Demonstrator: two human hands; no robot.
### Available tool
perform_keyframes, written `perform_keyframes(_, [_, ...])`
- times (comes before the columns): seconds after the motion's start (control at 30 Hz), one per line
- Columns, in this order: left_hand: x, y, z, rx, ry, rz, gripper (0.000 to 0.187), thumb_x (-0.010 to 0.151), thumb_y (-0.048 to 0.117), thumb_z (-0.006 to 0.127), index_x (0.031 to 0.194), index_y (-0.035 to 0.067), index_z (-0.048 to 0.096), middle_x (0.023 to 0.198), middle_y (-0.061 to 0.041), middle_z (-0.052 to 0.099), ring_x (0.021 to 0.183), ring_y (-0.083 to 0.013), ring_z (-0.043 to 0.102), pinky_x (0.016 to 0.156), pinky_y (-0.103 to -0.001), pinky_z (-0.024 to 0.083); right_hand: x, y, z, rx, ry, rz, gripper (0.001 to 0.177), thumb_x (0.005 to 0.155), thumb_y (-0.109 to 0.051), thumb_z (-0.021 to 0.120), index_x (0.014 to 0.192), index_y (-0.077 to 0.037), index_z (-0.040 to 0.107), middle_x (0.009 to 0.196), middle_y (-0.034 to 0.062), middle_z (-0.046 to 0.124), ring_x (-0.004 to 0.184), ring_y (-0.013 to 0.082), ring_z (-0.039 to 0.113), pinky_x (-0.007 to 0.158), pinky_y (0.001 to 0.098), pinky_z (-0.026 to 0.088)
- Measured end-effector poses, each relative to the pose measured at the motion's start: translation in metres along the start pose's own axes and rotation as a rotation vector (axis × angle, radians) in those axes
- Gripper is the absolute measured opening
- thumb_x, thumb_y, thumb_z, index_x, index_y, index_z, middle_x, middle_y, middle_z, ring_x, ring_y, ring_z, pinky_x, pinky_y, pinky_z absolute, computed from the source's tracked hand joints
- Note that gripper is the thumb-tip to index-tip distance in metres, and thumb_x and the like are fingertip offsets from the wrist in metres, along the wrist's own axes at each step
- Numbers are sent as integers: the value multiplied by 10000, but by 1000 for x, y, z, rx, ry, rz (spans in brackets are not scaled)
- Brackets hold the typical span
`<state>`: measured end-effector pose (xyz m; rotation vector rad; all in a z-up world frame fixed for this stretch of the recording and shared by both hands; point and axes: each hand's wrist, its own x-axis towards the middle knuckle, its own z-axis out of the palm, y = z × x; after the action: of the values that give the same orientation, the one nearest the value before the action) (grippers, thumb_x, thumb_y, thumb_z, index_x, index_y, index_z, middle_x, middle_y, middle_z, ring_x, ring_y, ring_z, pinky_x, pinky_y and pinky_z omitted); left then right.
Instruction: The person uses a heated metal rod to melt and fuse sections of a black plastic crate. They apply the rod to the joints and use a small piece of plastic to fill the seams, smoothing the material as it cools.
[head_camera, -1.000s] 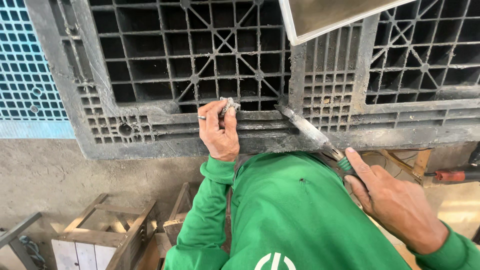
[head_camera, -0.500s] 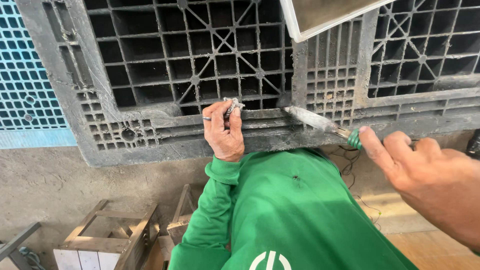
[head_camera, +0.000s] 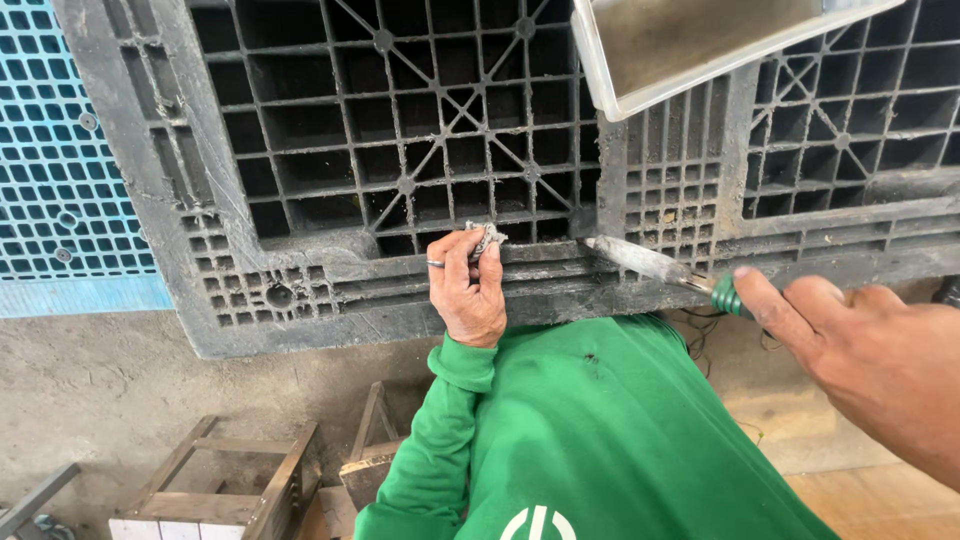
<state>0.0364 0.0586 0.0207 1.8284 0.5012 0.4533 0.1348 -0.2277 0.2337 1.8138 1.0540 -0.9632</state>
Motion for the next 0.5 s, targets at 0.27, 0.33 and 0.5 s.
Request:
perform_keyframes(0.27, [0,3,0,-10,-10,-41,200,998,89,733,1187,45,684,1205,-78,625,969,-145,660,725,-237,580,4,14,8,300,-10,59,840,890,-137,599,1669,-215,296,885,-27,551,692,124,674,557,272,559])
perform_keyframes(0.33, [4,7,-3,-55,-35,-45,199,1005,80,719,1195,40,678,1224,-89,617,983,-151,670,748,-244,589,6,17,28,712,30,206,779,827,-146,699,1544,-269,423,822,-18,611,616,141,689,563,290,573])
perform_keyframes(0.5, [15,43,-7,-59,-273,73,194,1001,57,722,1192,57,693,1211,-102,675,1070,-196,713,901,-302,620,10,-5,79,1374,86,340,627,823,-187,773,1415,-262,580,789,17,637,568,144,613,539,296,550])
